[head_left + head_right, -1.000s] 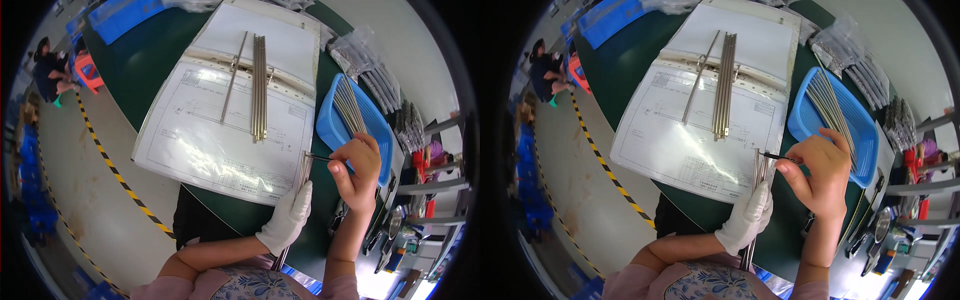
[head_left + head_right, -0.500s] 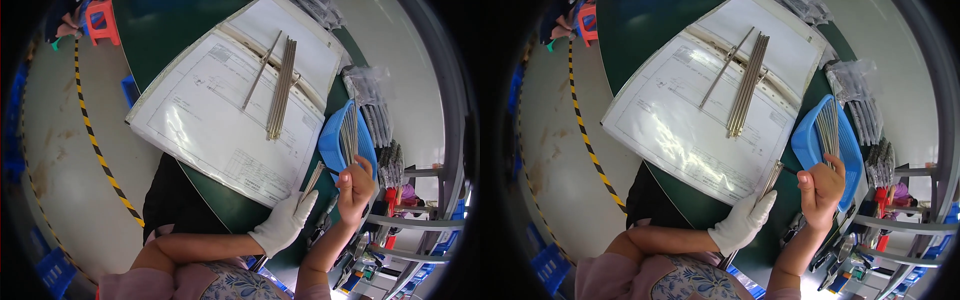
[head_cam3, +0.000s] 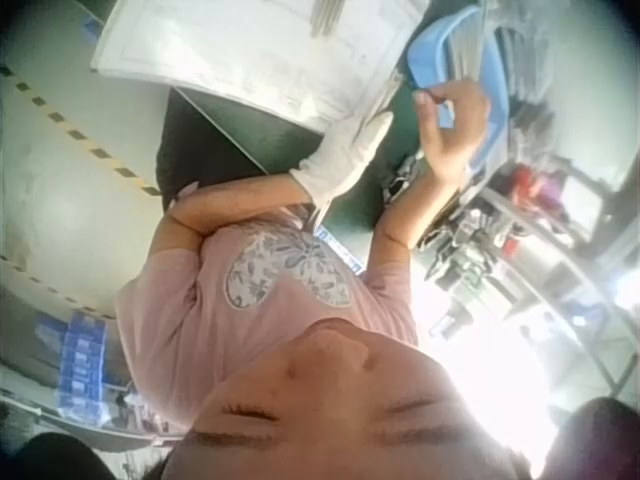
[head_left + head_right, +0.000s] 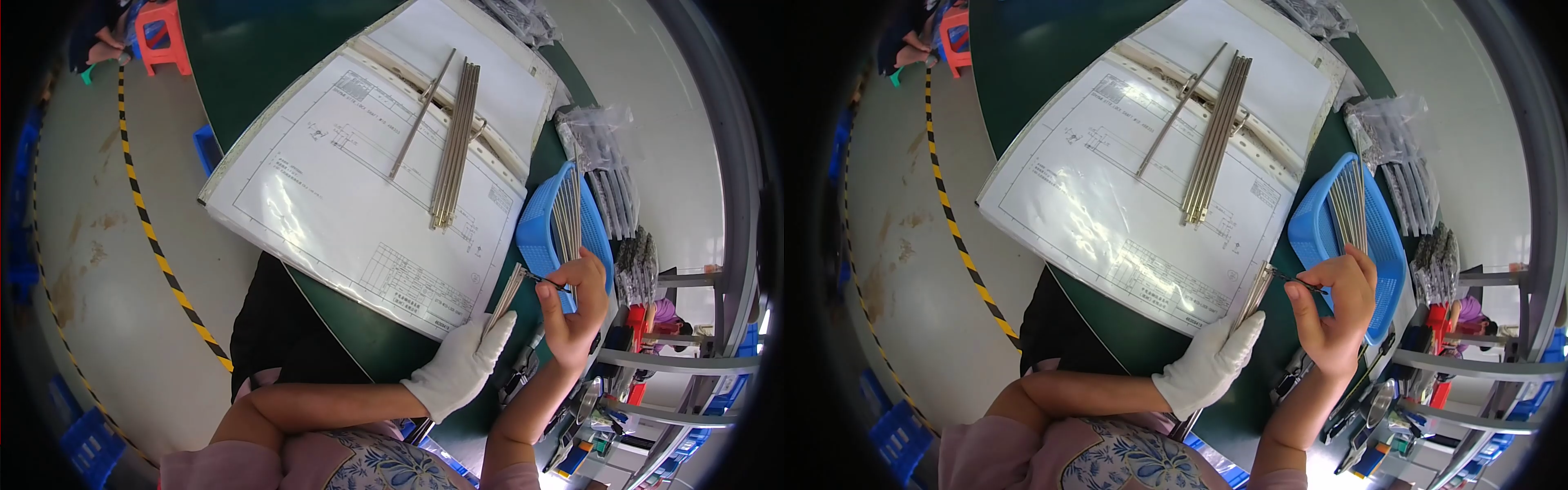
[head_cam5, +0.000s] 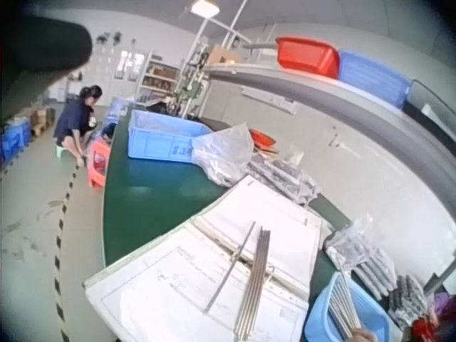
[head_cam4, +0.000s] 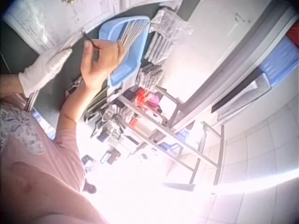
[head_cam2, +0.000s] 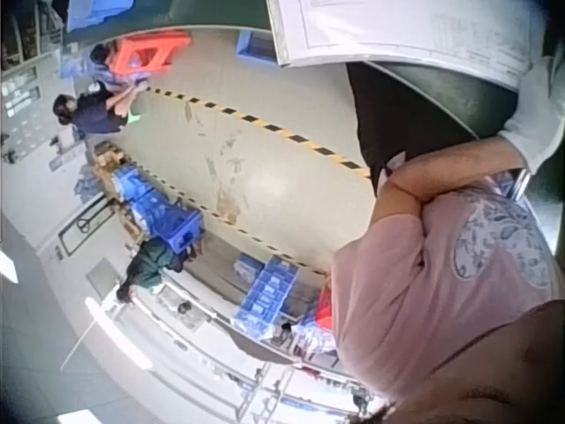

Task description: The recorder is inspecting and measuring thin metal rods using precision tools such as calipers and micrometers while referring to a technical specification document.

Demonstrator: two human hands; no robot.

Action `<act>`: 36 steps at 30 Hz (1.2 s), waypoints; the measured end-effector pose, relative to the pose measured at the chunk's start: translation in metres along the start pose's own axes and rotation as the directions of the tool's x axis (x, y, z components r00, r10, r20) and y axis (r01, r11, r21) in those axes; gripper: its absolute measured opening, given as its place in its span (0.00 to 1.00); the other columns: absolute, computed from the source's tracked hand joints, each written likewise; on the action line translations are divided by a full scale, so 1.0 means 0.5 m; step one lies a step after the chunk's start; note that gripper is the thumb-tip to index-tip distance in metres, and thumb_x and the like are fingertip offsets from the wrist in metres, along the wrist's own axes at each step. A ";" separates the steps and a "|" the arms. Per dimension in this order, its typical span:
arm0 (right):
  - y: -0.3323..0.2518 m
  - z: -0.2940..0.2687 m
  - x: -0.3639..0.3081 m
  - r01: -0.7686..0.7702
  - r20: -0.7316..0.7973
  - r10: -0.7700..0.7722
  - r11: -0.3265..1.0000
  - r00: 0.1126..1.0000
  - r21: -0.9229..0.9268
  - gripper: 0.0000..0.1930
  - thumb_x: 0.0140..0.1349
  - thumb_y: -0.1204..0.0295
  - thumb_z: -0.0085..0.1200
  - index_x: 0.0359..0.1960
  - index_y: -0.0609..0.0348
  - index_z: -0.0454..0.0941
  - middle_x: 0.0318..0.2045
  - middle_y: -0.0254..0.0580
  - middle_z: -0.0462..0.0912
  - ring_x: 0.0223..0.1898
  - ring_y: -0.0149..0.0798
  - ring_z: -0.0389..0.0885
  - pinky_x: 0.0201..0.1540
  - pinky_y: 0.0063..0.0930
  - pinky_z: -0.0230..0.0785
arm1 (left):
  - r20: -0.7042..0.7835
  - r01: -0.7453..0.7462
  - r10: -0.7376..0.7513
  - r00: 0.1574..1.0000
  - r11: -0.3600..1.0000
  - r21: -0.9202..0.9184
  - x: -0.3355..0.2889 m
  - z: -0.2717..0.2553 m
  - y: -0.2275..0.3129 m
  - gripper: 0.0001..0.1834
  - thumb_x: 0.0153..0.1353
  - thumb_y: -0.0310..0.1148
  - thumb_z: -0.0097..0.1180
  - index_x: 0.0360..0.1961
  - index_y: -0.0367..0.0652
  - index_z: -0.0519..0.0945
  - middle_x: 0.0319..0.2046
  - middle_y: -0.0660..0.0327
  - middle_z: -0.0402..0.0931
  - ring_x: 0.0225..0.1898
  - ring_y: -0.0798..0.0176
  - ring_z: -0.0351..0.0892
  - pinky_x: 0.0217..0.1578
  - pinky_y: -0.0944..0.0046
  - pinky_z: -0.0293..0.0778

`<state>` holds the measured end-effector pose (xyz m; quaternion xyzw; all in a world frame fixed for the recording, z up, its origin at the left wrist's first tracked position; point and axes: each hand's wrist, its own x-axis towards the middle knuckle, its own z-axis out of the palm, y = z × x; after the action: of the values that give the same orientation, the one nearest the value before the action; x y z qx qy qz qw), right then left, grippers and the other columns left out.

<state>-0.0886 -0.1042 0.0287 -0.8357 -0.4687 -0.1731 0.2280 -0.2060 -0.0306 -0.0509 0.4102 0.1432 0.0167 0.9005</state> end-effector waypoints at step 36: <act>-0.055 -0.004 0.004 -0.067 0.059 0.068 0.998 0.996 -0.015 0.04 0.47 0.81 0.53 0.22 0.63 0.71 0.18 0.41 0.69 0.21 0.41 0.69 0.54 0.41 0.59 | 0.069 -0.076 0.072 0.995 0.995 0.057 0.034 0.000 -0.071 0.22 0.69 0.45 0.38 0.49 0.36 0.71 0.22 0.64 0.61 0.24 0.69 0.58 0.26 0.68 0.61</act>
<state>-0.1115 -0.0916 0.0374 -0.8572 -0.4457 -0.1435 0.2142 -0.1926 -0.0517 -0.0816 0.4423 0.0979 0.0319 0.8909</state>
